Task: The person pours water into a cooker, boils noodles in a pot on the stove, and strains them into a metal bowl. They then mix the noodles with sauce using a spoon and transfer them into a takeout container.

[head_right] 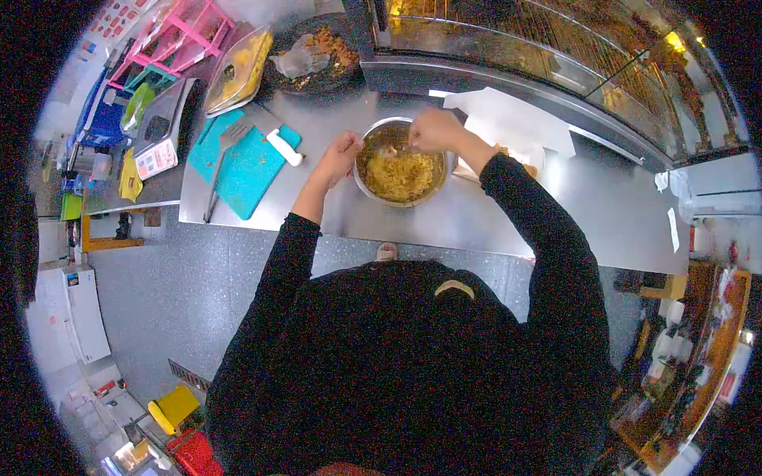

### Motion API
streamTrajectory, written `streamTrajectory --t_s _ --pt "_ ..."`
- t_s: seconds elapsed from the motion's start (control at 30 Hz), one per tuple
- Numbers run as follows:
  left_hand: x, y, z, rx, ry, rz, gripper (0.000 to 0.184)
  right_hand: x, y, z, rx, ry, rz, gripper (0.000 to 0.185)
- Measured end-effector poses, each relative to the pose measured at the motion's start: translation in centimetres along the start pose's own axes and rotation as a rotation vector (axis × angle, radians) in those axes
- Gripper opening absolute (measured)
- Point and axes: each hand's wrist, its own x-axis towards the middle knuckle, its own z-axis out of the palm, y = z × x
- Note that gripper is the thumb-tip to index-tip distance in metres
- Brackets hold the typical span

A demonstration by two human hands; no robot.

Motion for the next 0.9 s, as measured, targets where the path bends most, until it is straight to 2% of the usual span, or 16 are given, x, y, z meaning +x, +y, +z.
streamTrajectory --t_s 0.1,0.2,0.27,0.33,0.4,0.43,0.47,0.53,0.57,0.6,0.63,0.7,0.73,0.8,0.83,0.9 --pt "-0.4 0.3 -0.2 0.038 0.008 -0.055 0.014 -2.0 0.4 -1.0 0.061 0.106 -0.089 0.012" --pt "-0.1 -0.4 -0.6 0.049 0.019 -0.040 0.014 -5.8 -0.1 -3.0 -0.029 0.169 -0.111 0.013" --pt "0.1 -0.6 -0.6 0.035 0.036 -0.015 0.018 -7.3 0.4 -2.2 -0.192 0.174 -0.218 0.013" --pt "0.2 -0.9 -0.4 0.045 0.036 0.009 0.017 -7.1 0.0 -0.7 -0.226 0.170 -0.204 0.013" --pt "0.2 -0.8 0.0 0.056 0.028 0.031 0.017 -5.8 0.2 2.4 -0.267 0.267 0.094 0.014" --pt "0.0 -0.5 0.1 0.047 0.060 0.026 0.017 -6.2 -1.3 3.3 -0.262 0.400 0.022 0.014" --pt "0.0 -0.1 0.1 0.040 0.093 0.023 0.016 -6.8 -2.0 3.4 -0.264 0.403 0.024 0.014" --pt "0.3 -0.2 -0.3 0.061 0.103 0.004 0.016 -7.4 -2.8 3.4 -0.151 0.371 -0.145 0.011" --pt "0.3 -0.4 -0.4 0.079 0.111 -0.019 0.016 -7.2 -1.5 3.4 -0.158 0.339 -0.028 0.012" --pt "0.4 -0.5 -0.5 0.080 0.110 -0.017 0.016 -6.4 -1.1 2.9 -0.159 0.341 -0.026 0.012" --pt "0.3 -0.7 -0.5 0.064 0.056 -0.005 0.016 -5.6 -1.1 2.3 -0.218 0.307 0.069 0.014" --pt "0.0 -1.0 -0.1 0.049 -0.006 0.001 0.016 -4.9 -3.2 2.9 -0.233 0.216 0.286 0.014" --pt "0.0 -0.8 0.1 0.016 0.020 0.010 0.016 -5.3 -3.4 2.9 -0.234 0.223 0.288 0.014" --pt "-0.1 -0.7 -0.3 -0.012 0.050 0.019 0.015 -5.7 -3.6 2.9 -0.148 0.419 -0.198 0.007" --pt "-0.3 -1.0 -0.5 0.020 0.070 0.017 0.015 -5.5 -3.4 2.5 -0.147 0.419 -0.200 0.007" --pt "-0.7 -1.2 -0.7 0.047 0.089 0.009 0.015 -4.8 -2.2 1.2 -0.246 0.262 0.033 0.006"
